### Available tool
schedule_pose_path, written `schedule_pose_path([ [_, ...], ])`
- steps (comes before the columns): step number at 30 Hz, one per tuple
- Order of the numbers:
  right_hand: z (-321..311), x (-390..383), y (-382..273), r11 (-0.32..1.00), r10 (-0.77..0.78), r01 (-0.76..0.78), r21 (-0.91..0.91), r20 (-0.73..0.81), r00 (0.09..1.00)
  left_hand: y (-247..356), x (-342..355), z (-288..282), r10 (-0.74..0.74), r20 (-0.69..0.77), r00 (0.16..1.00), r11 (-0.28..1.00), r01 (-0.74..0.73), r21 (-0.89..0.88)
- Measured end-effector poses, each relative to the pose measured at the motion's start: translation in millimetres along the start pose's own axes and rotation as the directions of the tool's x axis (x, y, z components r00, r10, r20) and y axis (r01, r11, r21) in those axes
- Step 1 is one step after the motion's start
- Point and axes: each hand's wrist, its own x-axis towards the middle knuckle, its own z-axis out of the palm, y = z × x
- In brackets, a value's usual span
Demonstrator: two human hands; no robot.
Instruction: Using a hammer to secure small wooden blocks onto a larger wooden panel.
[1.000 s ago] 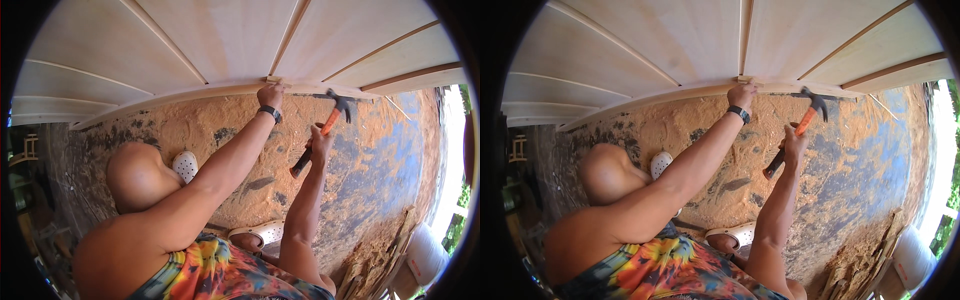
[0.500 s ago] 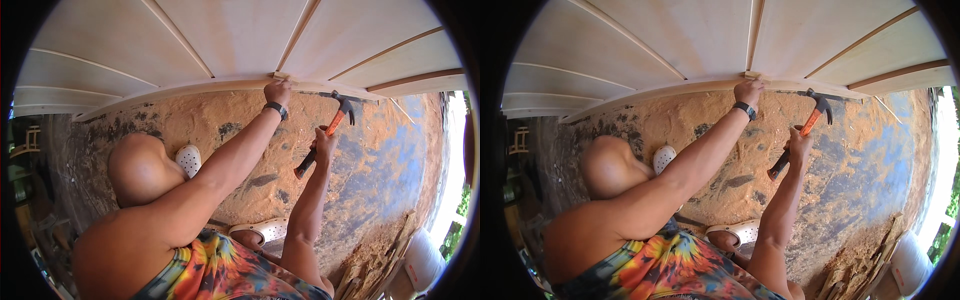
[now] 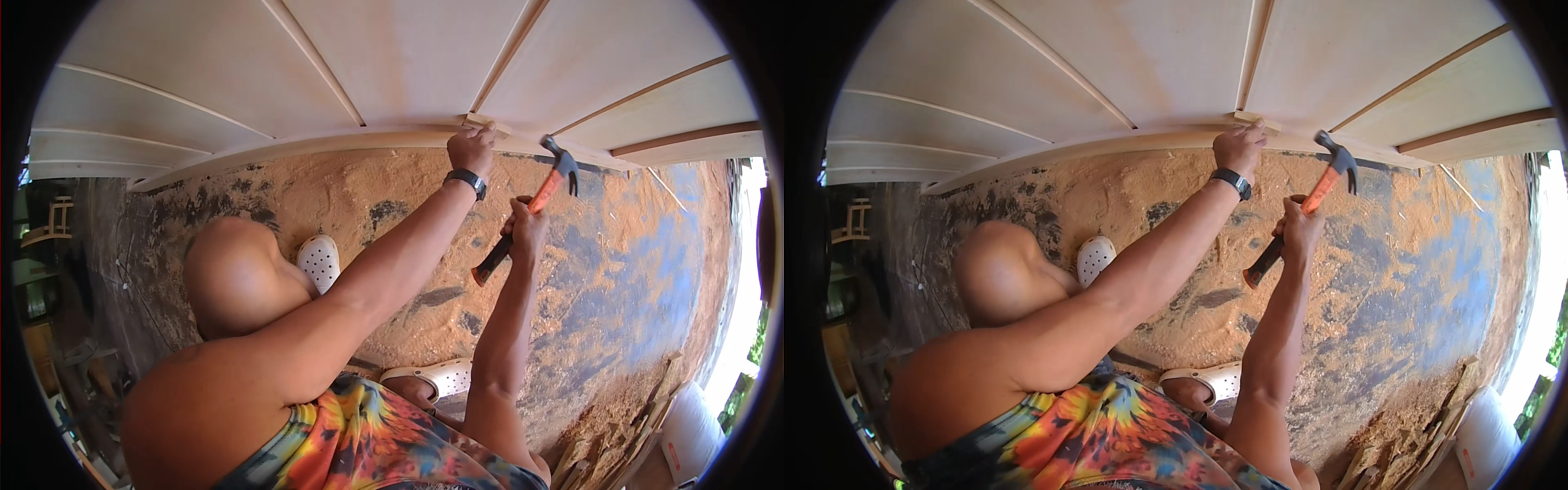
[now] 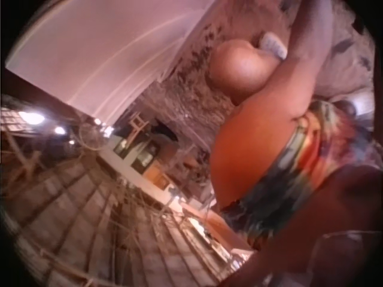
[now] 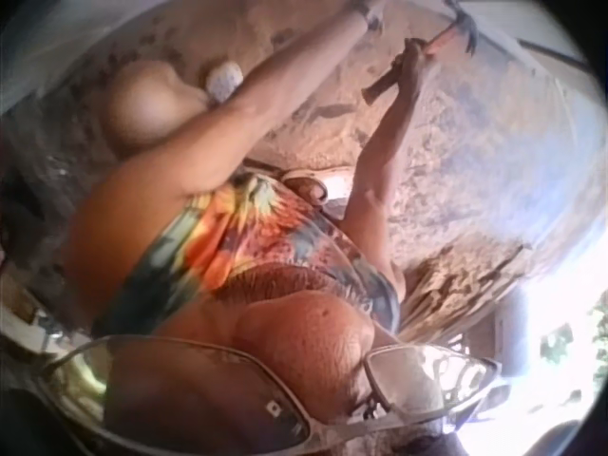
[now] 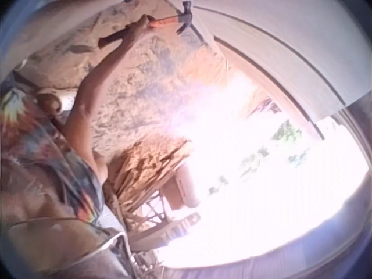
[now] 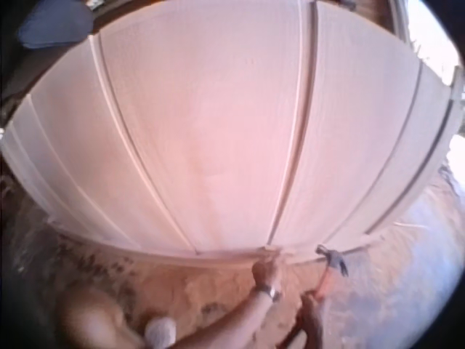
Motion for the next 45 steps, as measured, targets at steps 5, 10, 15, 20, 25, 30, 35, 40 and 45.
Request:
schedule_pose_path([
  [5,0.9,-2.3,-4.7,0.973,-0.011,0.041,-0.226,0.130,0.991,0.6,3.7,-7.6,0.032,-0.010,0.999,0.999,-0.033,-0.029],
  [10,-50.4,11.0,-3.2,0.996,-0.016,0.035,0.082,-0.215,0.977,0.5,-0.3,-3.3,0.023,-0.021,1.000,1.000,-0.023,-0.006],
  [15,-64.9,33.8,-4.7,0.807,0.223,0.096,0.583,-0.451,0.864,-3.5,3.7,0.2,0.013,-0.007,1.000,0.999,-0.013,0.037],
  [20,-5.2,-0.8,4.9,0.953,-0.019,0.050,-0.300,0.106,0.994,-1.8,7.0,-5.7,0.020,-0.057,0.998,0.999,-0.022,-0.039],
  [25,-61.9,4.1,3.1,0.998,-0.031,0.042,0.045,-0.226,0.974,3.8,0.6,-0.5,0.009,-0.055,0.998,0.999,-0.011,-0.042],
  [30,-55.6,33.3,-3.3,0.879,0.143,0.076,0.471,-0.412,0.900,0.7,-0.7,4.5,-0.001,-0.025,1.000,1.000,0.001,-0.010],
  [35,-14.0,-6.8,-3.5,0.883,-0.075,0.149,-0.446,0.178,0.981,2.1,3.5,-4.2,0.010,-0.071,0.997,0.998,-0.014,-0.061],
  [40,-47.7,7.6,0.4,0.990,0.008,0.020,0.142,-0.191,0.982,-0.9,8.7,-3.1,0.030,-0.068,0.997,0.999,-0.032,-0.025],
  [45,-12.4,25.2,5.2,0.839,0.229,0.007,0.544,-0.366,0.902,-6.0,3.4,-0.9,0.000,-0.033,0.999,1.000,0.000,-0.005],
])
